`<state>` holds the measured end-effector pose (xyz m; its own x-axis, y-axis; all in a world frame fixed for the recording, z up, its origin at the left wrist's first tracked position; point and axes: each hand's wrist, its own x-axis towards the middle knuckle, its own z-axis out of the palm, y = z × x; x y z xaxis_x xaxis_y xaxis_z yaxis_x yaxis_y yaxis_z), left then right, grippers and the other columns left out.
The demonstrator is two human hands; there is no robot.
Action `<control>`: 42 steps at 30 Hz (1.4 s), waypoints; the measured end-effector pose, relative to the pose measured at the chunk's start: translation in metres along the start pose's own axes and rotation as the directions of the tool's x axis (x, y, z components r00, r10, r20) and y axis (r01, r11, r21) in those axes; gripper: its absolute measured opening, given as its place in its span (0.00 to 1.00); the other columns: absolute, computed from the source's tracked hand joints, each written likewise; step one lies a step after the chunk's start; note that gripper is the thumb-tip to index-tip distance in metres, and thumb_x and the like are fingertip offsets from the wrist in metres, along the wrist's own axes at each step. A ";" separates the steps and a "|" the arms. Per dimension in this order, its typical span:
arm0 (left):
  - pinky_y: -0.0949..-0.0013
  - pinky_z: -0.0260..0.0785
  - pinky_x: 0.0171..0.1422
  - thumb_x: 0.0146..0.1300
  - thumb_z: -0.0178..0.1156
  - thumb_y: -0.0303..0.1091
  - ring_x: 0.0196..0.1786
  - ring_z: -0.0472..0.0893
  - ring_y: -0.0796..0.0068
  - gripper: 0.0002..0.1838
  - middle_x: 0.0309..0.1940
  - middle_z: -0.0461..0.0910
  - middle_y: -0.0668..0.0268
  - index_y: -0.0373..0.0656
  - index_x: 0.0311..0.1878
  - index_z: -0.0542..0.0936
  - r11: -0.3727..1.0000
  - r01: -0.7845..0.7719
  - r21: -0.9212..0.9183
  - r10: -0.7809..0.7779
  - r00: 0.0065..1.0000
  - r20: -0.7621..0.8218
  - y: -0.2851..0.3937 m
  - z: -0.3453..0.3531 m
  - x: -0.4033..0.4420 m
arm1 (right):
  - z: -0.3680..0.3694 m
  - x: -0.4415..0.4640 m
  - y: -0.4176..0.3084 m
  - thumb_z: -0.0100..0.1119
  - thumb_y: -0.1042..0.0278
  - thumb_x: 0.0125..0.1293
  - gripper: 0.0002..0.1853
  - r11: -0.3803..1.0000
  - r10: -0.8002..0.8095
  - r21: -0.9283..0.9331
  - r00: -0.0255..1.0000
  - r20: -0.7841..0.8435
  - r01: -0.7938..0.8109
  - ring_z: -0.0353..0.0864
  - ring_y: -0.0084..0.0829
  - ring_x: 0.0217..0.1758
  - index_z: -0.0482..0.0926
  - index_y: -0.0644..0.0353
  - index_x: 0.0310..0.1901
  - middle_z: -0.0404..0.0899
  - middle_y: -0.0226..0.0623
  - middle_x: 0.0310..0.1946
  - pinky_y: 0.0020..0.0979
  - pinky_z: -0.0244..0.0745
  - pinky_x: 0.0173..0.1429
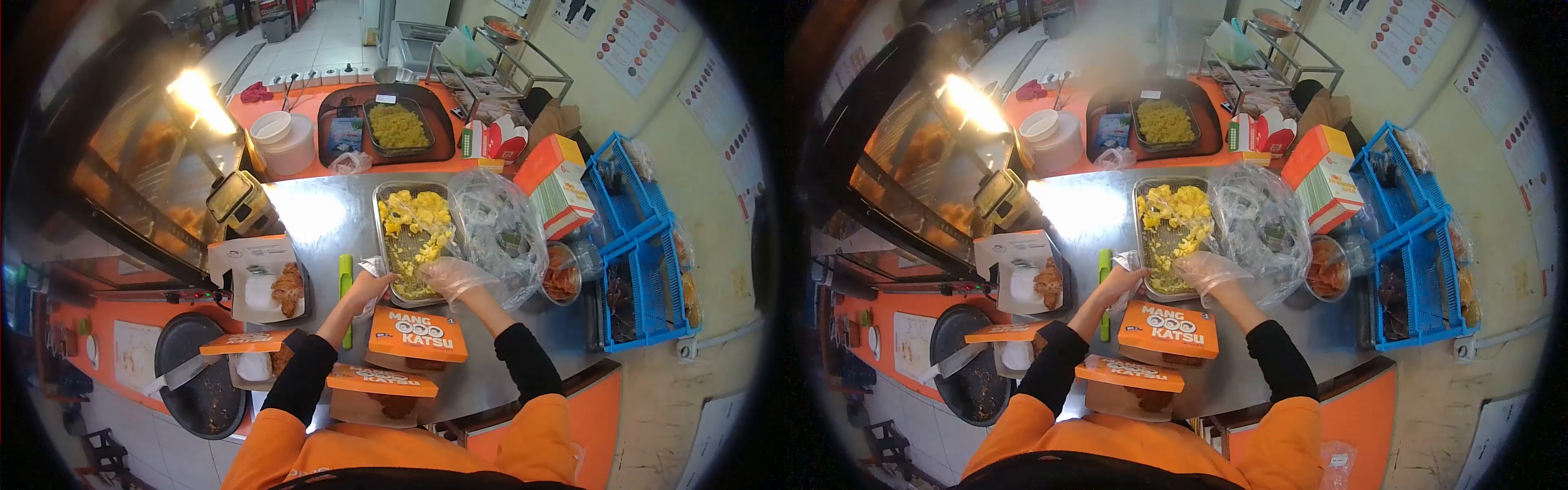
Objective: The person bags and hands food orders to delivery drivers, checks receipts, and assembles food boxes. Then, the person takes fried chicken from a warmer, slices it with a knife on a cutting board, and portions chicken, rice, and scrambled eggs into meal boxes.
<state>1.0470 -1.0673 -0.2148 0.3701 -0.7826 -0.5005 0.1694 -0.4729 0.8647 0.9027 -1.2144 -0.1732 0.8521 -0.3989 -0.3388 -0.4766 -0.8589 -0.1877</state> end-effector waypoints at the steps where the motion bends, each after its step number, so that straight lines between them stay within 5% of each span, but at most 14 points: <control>1: 0.74 0.69 0.26 0.59 0.57 0.35 0.23 0.74 0.79 0.11 0.25 0.75 0.67 0.35 0.37 0.74 0.994 -0.059 -0.096 0.058 0.998 -0.018 -0.006 0.001 0.003 | -0.004 -0.004 0.003 0.43 0.56 0.62 0.14 1.000 -0.001 -0.001 1.000 0.000 0.001 0.79 0.44 0.35 0.76 0.55 0.36 0.78 0.46 0.30 0.42 0.73 0.41; 3: 0.74 0.69 0.27 0.60 0.56 0.36 0.25 0.74 0.79 0.12 0.27 0.76 0.67 0.35 0.39 0.73 0.974 -0.120 -0.190 0.114 0.992 -0.044 -0.016 -0.001 0.011 | -0.015 -0.013 0.007 0.43 0.57 0.62 0.16 0.931 -0.334 -0.181 0.939 -0.079 0.316 0.79 0.45 0.35 0.74 0.62 0.34 0.78 0.47 0.31 0.42 0.72 0.41; 4: 0.74 0.68 0.27 0.60 0.56 0.35 0.25 0.74 0.79 0.13 0.27 0.75 0.68 0.34 0.40 0.73 0.977 -0.175 -0.121 0.159 0.979 -0.131 -0.021 -0.004 0.013 | -0.021 -0.018 0.002 0.43 0.57 0.62 0.16 0.931 -0.335 -0.181 0.939 -0.077 0.317 0.79 0.45 0.35 0.74 0.62 0.34 0.78 0.47 0.31 0.42 0.72 0.41; 7: 0.72 0.67 0.26 0.61 0.55 0.36 0.25 0.74 0.78 0.14 0.26 0.74 0.67 0.33 0.42 0.71 0.977 -0.201 -0.076 0.180 0.959 -0.219 -0.023 -0.014 0.001 | -0.021 -0.021 0.001 0.42 0.60 0.63 0.14 0.998 -0.061 -0.010 0.997 0.038 0.061 0.78 0.47 0.37 0.71 0.64 0.36 0.77 0.50 0.31 0.44 0.72 0.42; 9: 0.71 0.67 0.26 0.62 0.55 0.37 0.23 0.74 0.78 0.15 0.25 0.74 0.67 0.33 0.43 0.71 0.979 -0.178 -0.100 0.151 0.962 -0.226 -0.025 -0.018 -0.006 | 0.008 -0.003 0.014 0.45 0.66 0.62 0.14 0.959 0.271 0.129 0.948 -0.166 -0.251 0.79 0.47 0.40 0.68 0.65 0.45 0.77 0.54 0.34 0.43 0.74 0.42; 12: 0.70 0.67 0.25 0.63 0.54 0.39 0.20 0.72 0.76 0.16 0.23 0.72 0.65 0.33 0.43 0.69 0.974 -0.228 -0.011 0.223 0.959 -0.175 -0.037 -0.019 -0.002 | 0.008 0.020 0.013 0.41 0.64 0.64 0.20 0.892 0.431 0.243 0.880 -0.200 -0.382 0.79 0.48 0.41 0.61 0.61 0.56 0.76 0.55 0.34 0.45 0.74 0.42; 15: 0.69 0.67 0.23 0.64 0.53 0.40 0.18 0.72 0.75 0.17 0.21 0.71 0.63 0.34 0.43 0.67 0.972 -0.214 0.096 0.227 0.962 -0.151 -0.031 -0.011 -0.004 | -0.021 0.019 -0.020 0.37 0.63 0.65 0.23 0.903 0.427 0.158 0.875 -0.226 -0.400 0.80 0.47 0.39 0.56 0.57 0.62 0.77 0.51 0.34 0.44 0.75 0.40; 18: 0.71 0.65 0.24 0.64 0.53 0.39 0.23 0.71 0.79 0.14 0.25 0.70 0.67 0.37 0.41 0.68 0.988 -0.139 -0.071 0.123 0.974 -0.191 -0.029 -0.005 -0.009 | -0.036 0.013 -0.032 0.37 0.63 0.65 0.28 0.920 0.386 0.122 0.913 -0.129 -0.372 0.77 0.52 0.42 0.48 0.52 0.67 0.76 0.56 0.38 0.47 0.71 0.46; 21: 0.70 0.67 0.21 0.63 0.54 0.40 0.18 0.72 0.77 0.16 0.20 0.70 0.64 0.36 0.38 0.66 0.969 -0.240 -0.052 0.222 0.946 -0.236 -0.030 -0.007 -0.013 | -0.032 0.005 -0.044 0.35 0.62 0.65 0.28 0.932 0.354 0.115 0.931 -0.091 -0.344 0.77 0.52 0.43 0.47 0.53 0.67 0.76 0.58 0.39 0.47 0.71 0.47; 25: 0.74 0.67 0.24 0.64 0.53 0.35 0.24 0.71 0.81 0.29 0.31 0.72 0.66 0.45 0.66 0.55 0.922 -0.325 -0.211 0.276 0.933 -0.232 -0.033 -0.013 -0.016 | -0.021 0.010 -0.035 0.32 0.64 0.66 0.26 0.952 0.297 0.089 0.954 -0.040 -0.292 0.78 0.50 0.42 0.47 0.56 0.66 0.76 0.58 0.37 0.46 0.71 0.45; 28: 0.75 0.67 0.24 0.64 0.53 0.33 0.23 0.70 0.82 0.36 0.32 0.72 0.66 0.53 0.70 0.44 0.918 -0.309 -0.248 0.255 0.940 -0.229 -0.032 -0.016 -0.018 | -0.048 -0.014 -0.052 0.32 0.63 0.67 0.26 0.963 0.246 0.120 0.969 -0.037 -0.240 0.77 0.51 0.41 0.48 0.55 0.66 0.76 0.58 0.37 0.47 0.71 0.45; 35: 0.75 0.65 0.23 0.64 0.52 0.33 0.22 0.70 0.83 0.33 0.29 0.72 0.69 0.50 0.69 0.49 0.918 -0.299 -0.260 0.244 0.944 -0.224 -0.034 -0.020 -0.015 | -0.058 -0.006 -0.038 0.36 0.60 0.67 0.25 0.982 0.144 -0.127 0.989 0.015 -0.141 0.78 0.50 0.37 0.50 0.45 0.66 0.77 0.55 0.33 0.46 0.71 0.39; 38: 0.75 0.64 0.22 0.64 0.52 0.33 0.21 0.70 0.83 0.32 0.26 0.71 0.71 0.47 0.68 0.51 0.924 -0.273 -0.268 0.217 0.951 -0.220 -0.029 -0.019 -0.018 | -0.079 -0.008 -0.062 0.39 0.62 0.66 0.26 0.967 0.255 0.060 0.958 -0.129 -0.249 0.78 0.49 0.32 0.51 0.42 0.66 0.77 0.52 0.31 0.47 0.70 0.36; 42: 0.76 0.65 0.22 0.63 0.54 0.34 0.20 0.69 0.83 0.32 0.23 0.69 0.72 0.46 0.67 0.52 0.946 -0.255 -0.198 0.208 0.951 -0.231 -0.033 -0.018 -0.014 | -0.010 0.070 -0.052 0.41 0.63 0.64 0.27 0.982 0.064 0.190 0.951 -0.301 -0.006 0.78 0.48 0.28 0.51 0.41 0.65 0.76 0.51 0.26 0.48 0.70 0.33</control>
<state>1.0530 -1.0330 -0.2354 0.5977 -0.7489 -0.2861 0.2466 -0.1679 0.9545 0.9889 -1.2013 -0.1777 0.8452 -0.5314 -0.0569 -0.5142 -0.7797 -0.3573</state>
